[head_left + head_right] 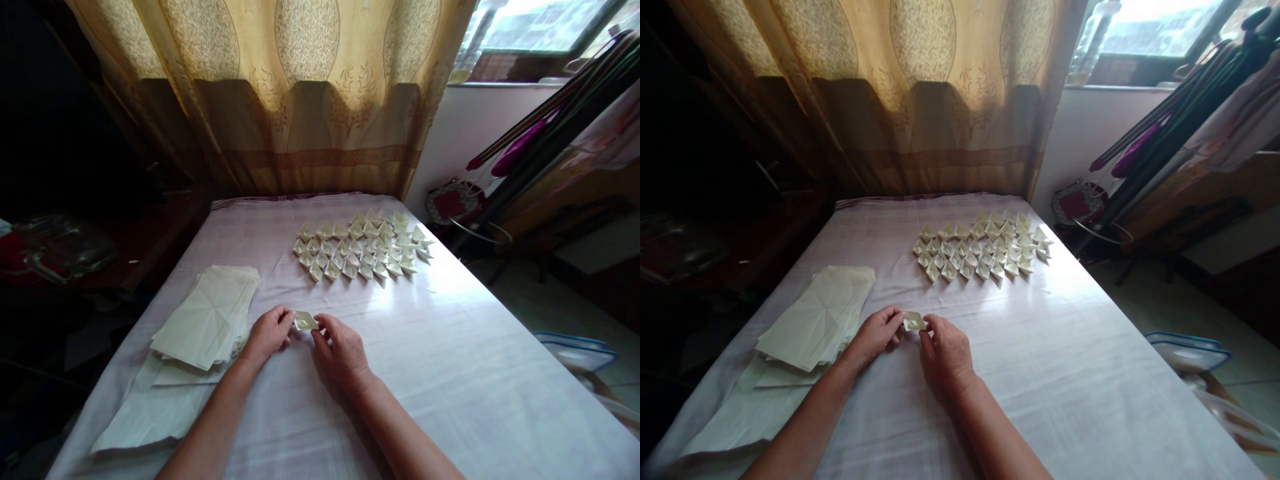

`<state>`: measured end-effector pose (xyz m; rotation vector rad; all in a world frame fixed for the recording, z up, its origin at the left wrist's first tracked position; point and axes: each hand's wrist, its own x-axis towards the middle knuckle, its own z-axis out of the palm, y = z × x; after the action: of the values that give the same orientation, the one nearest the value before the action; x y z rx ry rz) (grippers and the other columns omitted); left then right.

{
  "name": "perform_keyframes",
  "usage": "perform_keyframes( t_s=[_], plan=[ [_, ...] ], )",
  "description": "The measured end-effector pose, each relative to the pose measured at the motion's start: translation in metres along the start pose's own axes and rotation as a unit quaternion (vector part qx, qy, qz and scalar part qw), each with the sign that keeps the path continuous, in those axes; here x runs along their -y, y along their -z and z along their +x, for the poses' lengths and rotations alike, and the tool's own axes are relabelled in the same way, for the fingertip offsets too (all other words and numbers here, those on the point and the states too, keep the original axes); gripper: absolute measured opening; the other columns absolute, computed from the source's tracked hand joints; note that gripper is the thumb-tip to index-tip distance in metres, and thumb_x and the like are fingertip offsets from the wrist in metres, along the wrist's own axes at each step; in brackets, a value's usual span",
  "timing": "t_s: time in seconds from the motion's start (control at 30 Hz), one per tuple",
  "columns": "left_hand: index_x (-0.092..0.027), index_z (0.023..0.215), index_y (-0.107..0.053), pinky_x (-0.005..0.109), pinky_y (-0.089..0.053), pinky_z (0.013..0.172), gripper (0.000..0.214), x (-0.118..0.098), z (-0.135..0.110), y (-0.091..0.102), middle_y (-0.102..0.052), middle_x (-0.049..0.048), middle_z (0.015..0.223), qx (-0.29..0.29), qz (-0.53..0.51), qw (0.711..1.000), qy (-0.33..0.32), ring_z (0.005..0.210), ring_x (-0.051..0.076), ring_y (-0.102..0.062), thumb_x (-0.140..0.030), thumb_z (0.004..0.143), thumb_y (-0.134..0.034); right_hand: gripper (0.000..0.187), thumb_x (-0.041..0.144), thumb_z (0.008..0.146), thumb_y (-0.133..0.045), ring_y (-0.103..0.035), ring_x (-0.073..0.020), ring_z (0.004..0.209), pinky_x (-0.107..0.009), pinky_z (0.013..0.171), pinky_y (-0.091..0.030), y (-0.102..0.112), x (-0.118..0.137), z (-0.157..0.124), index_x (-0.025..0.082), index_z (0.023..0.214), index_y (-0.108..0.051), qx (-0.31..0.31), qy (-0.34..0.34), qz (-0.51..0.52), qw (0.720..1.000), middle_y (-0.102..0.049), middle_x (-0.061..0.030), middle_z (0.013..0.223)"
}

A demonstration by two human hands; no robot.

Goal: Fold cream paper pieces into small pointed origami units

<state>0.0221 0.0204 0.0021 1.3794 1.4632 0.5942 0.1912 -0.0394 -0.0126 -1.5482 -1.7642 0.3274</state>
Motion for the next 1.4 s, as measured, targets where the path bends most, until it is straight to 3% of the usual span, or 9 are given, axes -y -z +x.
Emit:
perform_keyframes(
  t_s=[0.1, 0.2, 0.43, 0.6, 0.87, 1.0, 1.17, 1.4],
  plan=[
    [-0.019, 0.085, -0.064, 0.02, -0.038, 0.044, 0.027, -0.003, 0.005, -0.002, -0.056, -0.0053, 0.051, -0.009, 0.052, 0.999, -0.006, 0.041, 0.011, -0.053, -0.044, 0.084, -0.052, 0.026, 0.015, 0.087, -0.051, -0.062, -0.0133, 0.069, -0.022, 0.068, -0.044, 0.001, -0.001, -0.001, 0.021, 0.108, -0.064, 0.005, 0.041, -0.038, 0.998, -0.07, -0.0027, 0.088],
    [-0.02, 0.088, -0.067, 0.021, -0.039, 0.05, 0.024, -0.008, 0.006, -0.004, -0.057, -0.005, 0.05, -0.019, 0.11, 0.994, -0.013, 0.044, 0.012, -0.055, -0.035, 0.086, -0.049, 0.019, 0.015, 0.089, -0.051, -0.063, -0.0143, 0.072, -0.022, 0.067, -0.041, 0.003, -0.002, -0.001, 0.022, 0.096, -0.066, 0.027, 0.06, -0.077, 0.995, -0.069, -0.0034, 0.086],
    [-0.021, 0.077, -0.071, 0.024, -0.035, 0.062, 0.017, -0.024, 0.007, -0.003, -0.07, 0.0021, 0.071, -0.051, 0.246, 0.967, -0.052, 0.07, 0.017, -0.062, -0.022, 0.081, -0.054, 0.016, 0.016, 0.091, -0.05, -0.06, -0.0148, 0.071, -0.022, 0.066, -0.037, 0.008, -0.002, 0.001, 0.022, 0.087, -0.065, 0.048, 0.07, -0.112, 0.99, -0.067, -0.0032, 0.081],
    [-0.021, 0.076, -0.071, 0.026, -0.034, 0.064, 0.02, -0.027, 0.008, -0.005, -0.072, 0.0047, 0.075, -0.053, 0.281, 0.956, -0.071, 0.073, 0.02, -0.062, -0.022, 0.082, -0.052, 0.017, 0.012, 0.088, -0.05, -0.059, -0.0144, 0.071, -0.022, 0.066, -0.036, 0.009, -0.004, 0.002, 0.022, 0.085, -0.063, 0.061, 0.057, -0.128, 0.988, -0.067, -0.0024, 0.08],
    [-0.023, 0.087, -0.073, 0.024, -0.041, 0.07, 0.02, -0.016, 0.012, -0.005, -0.074, 0.0033, 0.084, -0.05, 0.202, 0.973, -0.097, 0.079, 0.019, -0.065, -0.03, 0.083, -0.055, 0.015, 0.014, 0.09, -0.052, -0.059, -0.0144, 0.071, -0.022, 0.066, -0.036, 0.01, -0.005, 0.002, 0.021, 0.084, -0.063, 0.071, 0.066, -0.137, 0.986, -0.066, -0.0026, 0.08],
    [-0.021, 0.091, -0.073, 0.024, -0.044, 0.06, 0.029, -0.008, 0.013, -0.003, -0.073, 0.0028, 0.078, -0.039, 0.121, 0.988, -0.087, 0.064, 0.016, -0.064, -0.041, 0.085, -0.052, 0.016, 0.015, 0.091, -0.052, -0.06, -0.0141, 0.072, -0.022, 0.068, -0.037, 0.014, -0.009, 0.004, 0.022, 0.087, -0.065, 0.063, 0.067, -0.133, 0.987, -0.068, -0.0027, 0.084],
    [-0.016, 0.099, -0.07, 0.021, -0.042, 0.046, 0.044, 0.002, 0.013, 0.0, -0.07, 0.004, 0.079, -0.051, 0.03, 0.996, -0.067, 0.048, 0.011, -0.057, -0.052, 0.079, -0.051, 0.018, 0.014, 0.09, -0.052, -0.06, -0.0147, 0.073, -0.023, 0.068, -0.038, 0.02, -0.018, 0.007, 0.022, 0.088, -0.068, 0.028, 0.065, -0.151, 0.986, -0.069, -0.0035, 0.085],
    [-0.019, 0.091, -0.071, 0.023, -0.045, 0.05, 0.04, 0.005, 0.006, -0.002, -0.068, 0.0013, 0.071, -0.078, 0.002, 0.992, -0.096, 0.052, 0.013, -0.057, -0.051, 0.073, -0.056, 0.021, 0.017, 0.093, -0.048, -0.062, -0.015, 0.075, -0.023, 0.069, -0.039, 0.036, -0.036, 0.013, 0.022, 0.092, -0.069, -0.037, 0.053, -0.165, 0.984, -0.07, -0.0042, 0.086]
  ],
)
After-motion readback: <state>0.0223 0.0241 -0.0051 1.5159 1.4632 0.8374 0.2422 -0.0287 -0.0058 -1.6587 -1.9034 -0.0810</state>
